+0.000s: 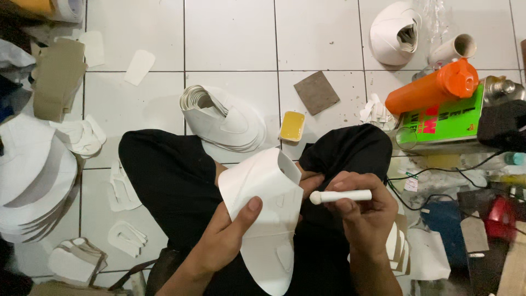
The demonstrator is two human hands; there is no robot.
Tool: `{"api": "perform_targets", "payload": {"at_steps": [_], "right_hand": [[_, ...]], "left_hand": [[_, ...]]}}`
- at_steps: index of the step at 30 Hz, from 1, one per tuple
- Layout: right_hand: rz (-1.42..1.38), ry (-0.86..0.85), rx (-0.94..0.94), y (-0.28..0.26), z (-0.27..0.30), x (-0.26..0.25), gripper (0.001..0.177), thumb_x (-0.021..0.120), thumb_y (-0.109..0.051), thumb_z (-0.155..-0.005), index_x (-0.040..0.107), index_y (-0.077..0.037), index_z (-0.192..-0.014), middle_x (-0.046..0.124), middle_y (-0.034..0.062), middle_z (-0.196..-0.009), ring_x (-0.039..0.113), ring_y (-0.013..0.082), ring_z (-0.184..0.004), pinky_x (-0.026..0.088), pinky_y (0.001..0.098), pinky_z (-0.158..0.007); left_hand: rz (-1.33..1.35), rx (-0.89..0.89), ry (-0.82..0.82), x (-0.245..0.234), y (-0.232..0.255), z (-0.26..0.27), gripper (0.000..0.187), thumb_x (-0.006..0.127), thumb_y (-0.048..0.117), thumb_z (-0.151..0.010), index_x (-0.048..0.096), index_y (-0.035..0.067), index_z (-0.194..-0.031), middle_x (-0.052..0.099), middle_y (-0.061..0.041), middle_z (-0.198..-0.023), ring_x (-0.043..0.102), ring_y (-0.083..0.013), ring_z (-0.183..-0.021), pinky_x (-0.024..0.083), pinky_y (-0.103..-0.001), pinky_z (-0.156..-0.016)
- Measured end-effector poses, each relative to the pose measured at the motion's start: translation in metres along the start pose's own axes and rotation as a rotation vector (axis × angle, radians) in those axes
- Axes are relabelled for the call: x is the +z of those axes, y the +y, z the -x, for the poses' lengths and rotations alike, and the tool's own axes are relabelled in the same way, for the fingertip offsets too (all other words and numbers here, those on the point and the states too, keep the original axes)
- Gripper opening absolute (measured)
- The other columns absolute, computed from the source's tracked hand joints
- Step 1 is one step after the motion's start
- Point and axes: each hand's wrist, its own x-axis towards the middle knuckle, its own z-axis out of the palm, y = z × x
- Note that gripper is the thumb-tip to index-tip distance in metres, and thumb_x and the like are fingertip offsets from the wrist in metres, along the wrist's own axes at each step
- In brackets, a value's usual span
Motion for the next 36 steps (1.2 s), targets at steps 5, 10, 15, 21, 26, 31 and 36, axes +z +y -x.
{"api": "perform_targets", "payload": {"at_steps": [5, 10, 15, 21, 26, 31, 36], "right_hand": [[0.170, -0.022, -0.082, -0.008, 0.002, 0.002, 0.025, 0.062, -0.028, -0.089, 0.055, -0.005, -0.092, 0.060, 0.0132, -0.079, 0.061, 0.0226, -0.071, 0.049, 0.0276, -0.063], [0.328, -0.114, -0.138, -0.010, 0.000, -0.002, 0.018, 0.059, -0.023, -0.089, 0.053, -0.007, -0.094, 0.060, 0.0133, -0.082, 0.063, 0.0209, -0.076, 0.050, 0.0277, -0.074], [0.323, -0.106, -0.171, -0.004, -0.001, -0.005, 0.022, 0.059, -0.026, -0.089, 0.053, -0.005, -0.092, 0.057, 0.0114, -0.076, 0.058, 0.0208, -0.071, 0.046, 0.0278, -0.070], [0.293, -0.137, -0.153, -0.010, -0.002, -0.005, 0.021, 0.055, -0.023, -0.090, 0.050, -0.002, -0.094, 0.057, 0.0147, -0.076, 0.059, 0.0222, -0.069, 0.047, 0.0281, -0.068], [0.310, -0.192, -0.129, -0.014, -0.006, -0.008, 0.020, 0.054, -0.022, -0.091, 0.051, -0.003, -0.096, 0.059, 0.0165, -0.077, 0.060, 0.0228, -0.070, 0.048, 0.0276, -0.067], [0.378, -0.217, -0.160, -0.011, -0.008, -0.011, 0.015, 0.057, -0.016, -0.088, 0.054, -0.003, -0.094, 0.060, 0.0144, -0.080, 0.060, 0.0221, -0.072, 0.048, 0.0279, -0.070], [0.415, -0.283, -0.174, -0.013, -0.010, -0.014, 0.015, 0.056, -0.019, -0.089, 0.055, -0.005, -0.093, 0.061, 0.0113, -0.079, 0.060, 0.0215, -0.070, 0.048, 0.0288, -0.068]], "left_hand": [[-0.167, 0.193, -0.133, 0.000, 0.002, 0.000, 0.049, 0.066, 0.026, -0.083, 0.055, 0.002, -0.125, 0.064, -0.008, -0.117, 0.059, -0.0176, -0.108, 0.049, -0.032, -0.093], [-0.177, 0.122, -0.045, 0.005, 0.011, 0.002, 0.053, 0.065, 0.027, -0.082, 0.055, 0.003, -0.128, 0.067, -0.007, -0.117, 0.061, -0.0174, -0.107, 0.050, -0.032, -0.090], [-0.177, 0.128, -0.038, 0.008, 0.011, 0.000, 0.051, 0.066, 0.026, -0.081, 0.056, 0.003, -0.125, 0.067, -0.007, -0.115, 0.060, -0.0160, -0.106, 0.051, -0.031, -0.089], [-0.126, 0.089, -0.029, 0.008, 0.005, -0.001, 0.049, 0.068, 0.023, -0.080, 0.059, 0.002, -0.123, 0.069, -0.007, -0.111, 0.062, -0.0152, -0.099, 0.053, -0.031, -0.085], [-0.146, 0.064, -0.021, 0.009, 0.005, 0.000, 0.045, 0.068, 0.022, -0.080, 0.062, 0.002, -0.119, 0.070, -0.006, -0.108, 0.063, -0.0141, -0.096, 0.053, -0.029, -0.082], [-0.119, 0.036, -0.039, 0.012, 0.010, 0.001, 0.045, 0.067, 0.024, -0.080, 0.062, 0.001, -0.118, 0.070, -0.007, -0.101, 0.064, -0.0153, -0.090, 0.055, -0.031, -0.076], [-0.166, 0.052, 0.006, 0.008, 0.007, -0.001, 0.047, 0.069, 0.027, -0.078, 0.063, 0.002, -0.117, 0.070, -0.006, -0.105, 0.063, -0.0142, -0.095, 0.053, -0.029, -0.080]]}}
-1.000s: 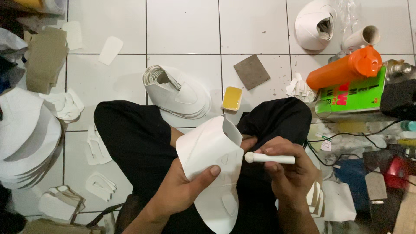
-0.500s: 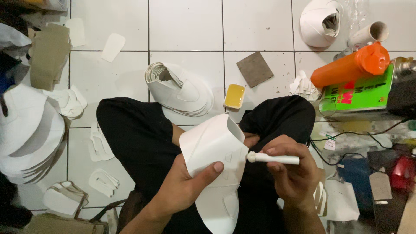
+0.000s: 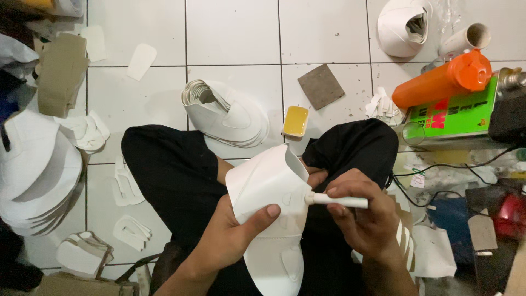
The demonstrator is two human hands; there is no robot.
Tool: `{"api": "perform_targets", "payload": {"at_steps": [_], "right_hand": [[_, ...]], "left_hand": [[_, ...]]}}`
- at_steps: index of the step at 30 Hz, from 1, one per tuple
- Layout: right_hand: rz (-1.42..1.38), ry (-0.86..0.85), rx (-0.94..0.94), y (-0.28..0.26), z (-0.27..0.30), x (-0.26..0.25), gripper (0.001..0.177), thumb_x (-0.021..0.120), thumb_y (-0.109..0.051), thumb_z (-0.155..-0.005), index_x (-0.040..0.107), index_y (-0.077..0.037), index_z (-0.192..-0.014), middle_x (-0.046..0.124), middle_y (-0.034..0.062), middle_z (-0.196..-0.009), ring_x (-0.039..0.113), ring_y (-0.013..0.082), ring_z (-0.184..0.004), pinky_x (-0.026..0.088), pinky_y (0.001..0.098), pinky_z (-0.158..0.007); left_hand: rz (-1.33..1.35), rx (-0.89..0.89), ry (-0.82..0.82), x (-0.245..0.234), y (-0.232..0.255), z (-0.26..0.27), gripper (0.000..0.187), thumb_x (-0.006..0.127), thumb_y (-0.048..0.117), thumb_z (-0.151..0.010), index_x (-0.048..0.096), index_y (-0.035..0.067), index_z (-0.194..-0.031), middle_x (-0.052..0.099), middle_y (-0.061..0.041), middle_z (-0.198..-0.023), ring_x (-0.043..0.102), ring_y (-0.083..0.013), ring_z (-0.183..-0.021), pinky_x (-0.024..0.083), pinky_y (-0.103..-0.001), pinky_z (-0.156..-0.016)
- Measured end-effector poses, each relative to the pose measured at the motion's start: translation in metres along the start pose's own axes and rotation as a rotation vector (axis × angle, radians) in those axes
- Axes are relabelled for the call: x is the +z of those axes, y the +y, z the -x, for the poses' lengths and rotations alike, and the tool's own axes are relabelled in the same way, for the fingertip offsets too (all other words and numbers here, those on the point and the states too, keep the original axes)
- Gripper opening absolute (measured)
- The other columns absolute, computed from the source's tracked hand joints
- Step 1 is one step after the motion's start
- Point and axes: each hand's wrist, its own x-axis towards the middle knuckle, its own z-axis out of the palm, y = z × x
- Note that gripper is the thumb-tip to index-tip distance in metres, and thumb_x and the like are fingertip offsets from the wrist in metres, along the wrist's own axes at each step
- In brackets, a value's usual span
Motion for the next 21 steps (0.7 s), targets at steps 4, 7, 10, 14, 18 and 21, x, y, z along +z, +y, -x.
{"api": "perform_targets", "payload": {"at_steps": [4, 7, 10, 14, 18, 21], "right_hand": [[-0.040, 0.071, -0.045, 0.004, -0.001, 0.005, 0.017, 0.056, -0.017, -0.089, 0.052, -0.001, -0.095, 0.059, 0.0127, -0.079, 0.058, 0.0234, -0.070, 0.046, 0.0305, -0.068], [-0.018, 0.095, -0.047, 0.003, -0.008, 0.006, 0.018, 0.055, -0.017, -0.089, 0.052, 0.001, -0.093, 0.058, 0.0147, -0.079, 0.059, 0.0254, -0.070, 0.047, 0.0315, -0.068], [-0.033, 0.030, -0.023, -0.003, -0.008, 0.006, 0.018, 0.055, -0.016, -0.089, 0.053, 0.001, -0.093, 0.059, 0.0141, -0.081, 0.060, 0.0242, -0.073, 0.049, 0.0305, -0.070], [-0.075, -0.058, 0.024, -0.001, -0.003, 0.002, 0.016, 0.057, -0.020, -0.089, 0.055, -0.006, -0.095, 0.061, 0.0114, -0.080, 0.059, 0.0213, -0.072, 0.047, 0.0291, -0.069], [0.010, -0.026, -0.013, -0.005, -0.008, 0.000, 0.017, 0.055, -0.019, -0.089, 0.055, -0.002, -0.092, 0.060, 0.0130, -0.079, 0.059, 0.0228, -0.070, 0.047, 0.0299, -0.068], [0.005, -0.108, -0.016, -0.009, -0.007, -0.003, 0.013, 0.057, -0.017, -0.088, 0.056, -0.005, -0.094, 0.061, 0.0096, -0.080, 0.059, 0.0209, -0.071, 0.048, 0.0292, -0.068]], "left_hand": [[0.049, -0.009, -0.019, 0.000, -0.001, 0.000, 0.045, 0.069, 0.024, -0.078, 0.063, 0.001, -0.116, 0.071, -0.007, -0.102, 0.065, -0.0151, -0.091, 0.055, -0.030, -0.077], [0.050, 0.010, -0.027, 0.001, -0.003, 0.000, 0.043, 0.068, 0.023, -0.079, 0.063, 0.001, -0.115, 0.070, -0.007, -0.101, 0.064, -0.0150, -0.091, 0.055, -0.030, -0.076], [0.000, 0.014, 0.004, 0.001, -0.002, -0.001, 0.048, 0.069, 0.026, -0.078, 0.062, 0.002, -0.120, 0.070, -0.006, -0.109, 0.062, -0.0139, -0.099, 0.053, -0.029, -0.083], [0.055, 0.007, 0.022, 0.001, 0.000, -0.002, 0.049, 0.069, 0.024, -0.077, 0.061, 0.001, -0.119, 0.071, -0.008, -0.108, 0.063, -0.0153, -0.097, 0.054, -0.030, -0.082], [0.014, 0.031, 0.033, 0.003, 0.000, -0.003, 0.048, 0.070, 0.024, -0.077, 0.062, 0.002, -0.118, 0.070, -0.007, -0.110, 0.063, -0.0140, -0.100, 0.053, -0.029, -0.084], [-0.014, 0.007, 0.074, 0.002, 0.000, -0.003, 0.046, 0.070, 0.026, -0.076, 0.065, 0.002, -0.115, 0.072, -0.006, -0.106, 0.064, -0.0131, -0.096, 0.054, -0.028, -0.080]]}}
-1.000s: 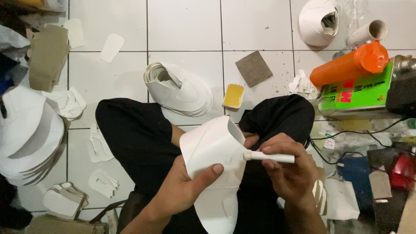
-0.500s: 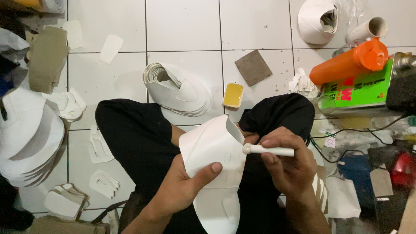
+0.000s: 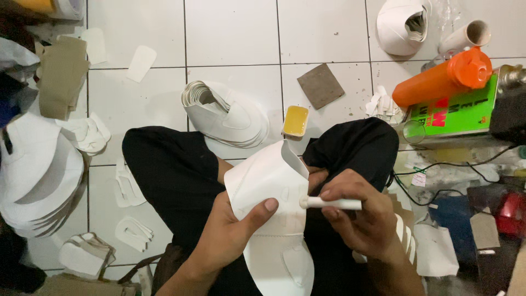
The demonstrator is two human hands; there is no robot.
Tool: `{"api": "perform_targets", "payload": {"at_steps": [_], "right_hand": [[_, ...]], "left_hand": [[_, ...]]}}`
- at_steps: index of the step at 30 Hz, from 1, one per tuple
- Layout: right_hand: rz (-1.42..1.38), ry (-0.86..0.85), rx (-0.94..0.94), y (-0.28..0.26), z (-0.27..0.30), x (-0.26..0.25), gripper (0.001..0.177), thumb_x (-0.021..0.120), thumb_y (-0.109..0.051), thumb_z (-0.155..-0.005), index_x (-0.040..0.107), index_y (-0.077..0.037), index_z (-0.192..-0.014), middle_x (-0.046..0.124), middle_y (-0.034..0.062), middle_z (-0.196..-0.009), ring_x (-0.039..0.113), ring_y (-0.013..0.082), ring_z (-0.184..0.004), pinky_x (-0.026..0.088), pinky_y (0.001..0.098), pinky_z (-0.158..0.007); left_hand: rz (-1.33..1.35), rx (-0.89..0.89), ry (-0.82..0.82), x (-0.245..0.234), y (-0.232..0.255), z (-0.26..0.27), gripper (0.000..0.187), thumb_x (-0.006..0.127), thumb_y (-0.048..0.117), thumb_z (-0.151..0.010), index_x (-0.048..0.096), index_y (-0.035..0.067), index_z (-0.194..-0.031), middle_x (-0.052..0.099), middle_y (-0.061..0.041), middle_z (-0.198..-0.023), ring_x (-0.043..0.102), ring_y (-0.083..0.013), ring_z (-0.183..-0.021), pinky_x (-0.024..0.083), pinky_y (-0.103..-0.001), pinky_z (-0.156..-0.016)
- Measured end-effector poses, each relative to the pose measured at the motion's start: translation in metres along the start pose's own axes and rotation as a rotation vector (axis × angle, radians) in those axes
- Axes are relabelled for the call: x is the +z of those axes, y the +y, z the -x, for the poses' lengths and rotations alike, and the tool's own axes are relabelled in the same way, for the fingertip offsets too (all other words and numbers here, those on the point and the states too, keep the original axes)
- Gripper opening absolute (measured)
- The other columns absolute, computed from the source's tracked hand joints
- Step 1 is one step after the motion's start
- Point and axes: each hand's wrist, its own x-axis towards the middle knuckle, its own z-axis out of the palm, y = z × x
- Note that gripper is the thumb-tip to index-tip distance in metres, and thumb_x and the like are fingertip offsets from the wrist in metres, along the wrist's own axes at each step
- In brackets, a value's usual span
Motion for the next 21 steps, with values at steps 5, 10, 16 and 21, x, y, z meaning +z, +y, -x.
{"api": "perform_targets", "payload": {"at_steps": [5, 10, 16, 21], "right_hand": [[0.064, -0.054, 0.023, 0.001, 0.001, -0.002, 0.011, 0.056, -0.017, -0.089, 0.057, -0.008, -0.094, 0.062, 0.0074, -0.081, 0.060, 0.0192, -0.070, 0.048, 0.0280, -0.068], [0.014, -0.108, 0.027, -0.008, -0.001, -0.002, 0.013, 0.057, -0.019, -0.088, 0.059, -0.006, -0.090, 0.062, 0.0078, -0.080, 0.058, 0.0215, -0.070, 0.047, 0.0312, -0.069], [-0.021, 0.102, -0.002, 0.004, -0.003, 0.002, 0.017, 0.055, -0.017, -0.088, 0.054, 0.000, -0.092, 0.061, 0.0120, -0.079, 0.059, 0.0231, -0.070, 0.048, 0.0301, -0.068], [-0.144, 0.232, 0.075, 0.009, -0.004, 0.005, 0.017, 0.056, -0.019, -0.090, 0.052, -0.003, -0.096, 0.058, 0.0131, -0.081, 0.060, 0.0233, -0.075, 0.049, 0.0303, -0.072]], "left_hand": [[-0.008, -0.045, 0.025, 0.003, 0.002, 0.001, 0.046, 0.069, 0.025, -0.076, 0.066, 0.001, -0.114, 0.073, -0.007, -0.107, 0.064, -0.0130, -0.096, 0.054, -0.028, -0.082], [-0.034, 0.039, 0.025, 0.001, 0.000, 0.000, 0.043, 0.068, 0.025, -0.078, 0.066, 0.002, -0.114, 0.071, -0.006, -0.108, 0.062, -0.0122, -0.097, 0.052, -0.027, -0.084], [-0.068, 0.015, -0.009, 0.001, -0.003, 0.002, 0.043, 0.069, 0.027, -0.077, 0.067, 0.004, -0.113, 0.073, -0.005, -0.106, 0.064, -0.0125, -0.098, 0.053, -0.028, -0.083], [0.008, -0.028, -0.035, 0.000, -0.006, 0.002, 0.046, 0.070, 0.025, -0.076, 0.065, 0.002, -0.115, 0.073, -0.006, -0.107, 0.064, -0.0128, -0.096, 0.054, -0.029, -0.082]]}}
